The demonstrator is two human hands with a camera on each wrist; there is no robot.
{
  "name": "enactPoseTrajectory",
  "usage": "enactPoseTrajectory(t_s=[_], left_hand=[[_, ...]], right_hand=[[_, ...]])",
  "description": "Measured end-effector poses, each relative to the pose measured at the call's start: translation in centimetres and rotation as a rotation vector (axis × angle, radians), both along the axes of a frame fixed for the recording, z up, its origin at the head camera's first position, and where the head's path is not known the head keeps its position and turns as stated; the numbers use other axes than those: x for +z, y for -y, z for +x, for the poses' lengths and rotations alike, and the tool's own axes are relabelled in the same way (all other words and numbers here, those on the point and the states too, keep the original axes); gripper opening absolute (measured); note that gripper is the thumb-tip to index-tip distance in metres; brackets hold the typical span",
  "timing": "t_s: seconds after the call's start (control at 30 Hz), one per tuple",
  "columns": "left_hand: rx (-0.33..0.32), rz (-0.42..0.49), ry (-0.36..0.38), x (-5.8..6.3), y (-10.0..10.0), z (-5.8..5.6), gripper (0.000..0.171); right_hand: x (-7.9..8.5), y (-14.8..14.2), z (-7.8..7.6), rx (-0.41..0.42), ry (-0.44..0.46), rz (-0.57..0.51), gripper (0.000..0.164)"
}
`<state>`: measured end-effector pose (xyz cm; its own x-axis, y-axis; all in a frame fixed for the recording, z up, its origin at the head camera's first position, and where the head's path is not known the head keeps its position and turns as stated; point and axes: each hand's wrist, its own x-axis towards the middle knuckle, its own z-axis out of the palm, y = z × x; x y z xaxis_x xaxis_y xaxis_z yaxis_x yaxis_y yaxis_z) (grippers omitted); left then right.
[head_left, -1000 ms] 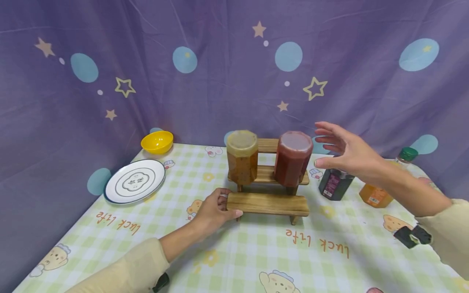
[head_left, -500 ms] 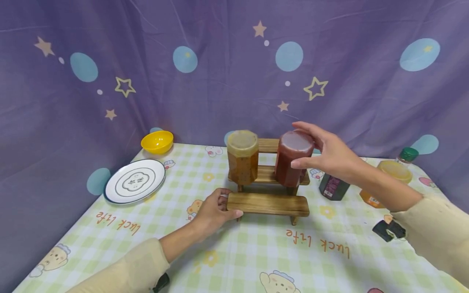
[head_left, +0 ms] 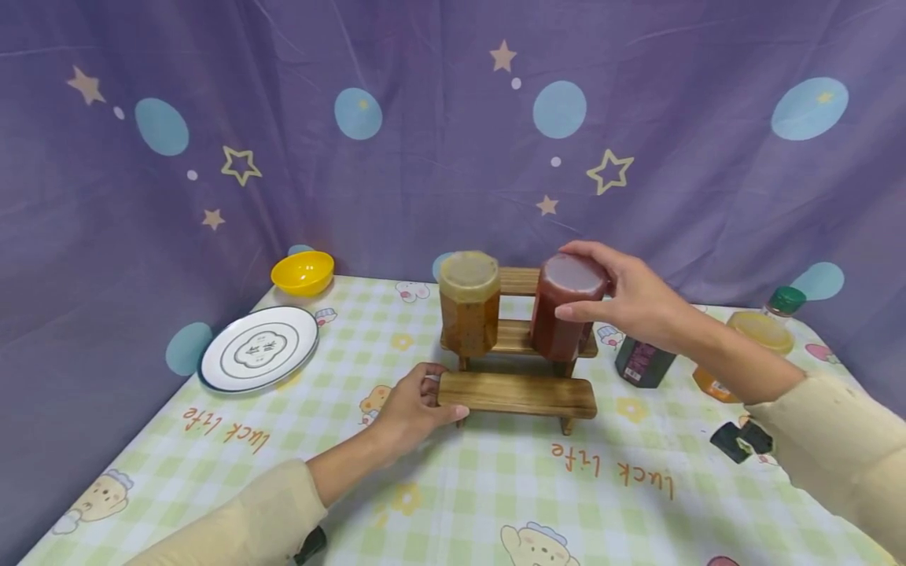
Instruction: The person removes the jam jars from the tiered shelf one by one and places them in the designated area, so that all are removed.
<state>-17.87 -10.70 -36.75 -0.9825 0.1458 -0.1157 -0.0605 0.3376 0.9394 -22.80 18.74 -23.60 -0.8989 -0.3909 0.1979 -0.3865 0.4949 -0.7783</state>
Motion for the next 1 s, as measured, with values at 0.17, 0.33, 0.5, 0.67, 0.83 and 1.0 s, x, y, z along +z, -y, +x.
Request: enactPoseTrajectory(t_s=[0.17, 0.33, 0.5, 0.67, 0.83, 1.0], left_hand=[[-0.01, -0.008, -0.001, 0.1, 0.1, 0.0, 0.066], [-0.017, -0.017, 0.006, 0.2, 0.0, 0.0, 0.067], [-0.012, -0.022, 0.007, 0.2, 0.0, 0.0, 0.066], [-0.017, -0.02, 0.005, 0.1, 0.0, 0.2, 0.066], [-0.018, -0.015, 0.0, 0.1, 0.0, 0.2, 0.065], [-0.018, -0.019, 0.001, 0.2, 0.0, 0.1, 0.065]], right_hand=[[0.1, 0.0, -0.3, 0.02, 0.0, -0.006, 0.066], [0.0, 0.0, -0.1, -0.002, 0.035, -0.053, 0.065], [0.2, -0.2, 0.4, -0.033, 0.03, -0.07, 0.065], [1.2, -1.1, 1.5, -0.049, 0.022, -0.09, 0.062], [2.3, -2.3, 2.7, -0.083, 0.017, -0.073, 0.061], [2.4, -3.9, 3.6, -0.161, 0.006, -0.003, 0.063]])
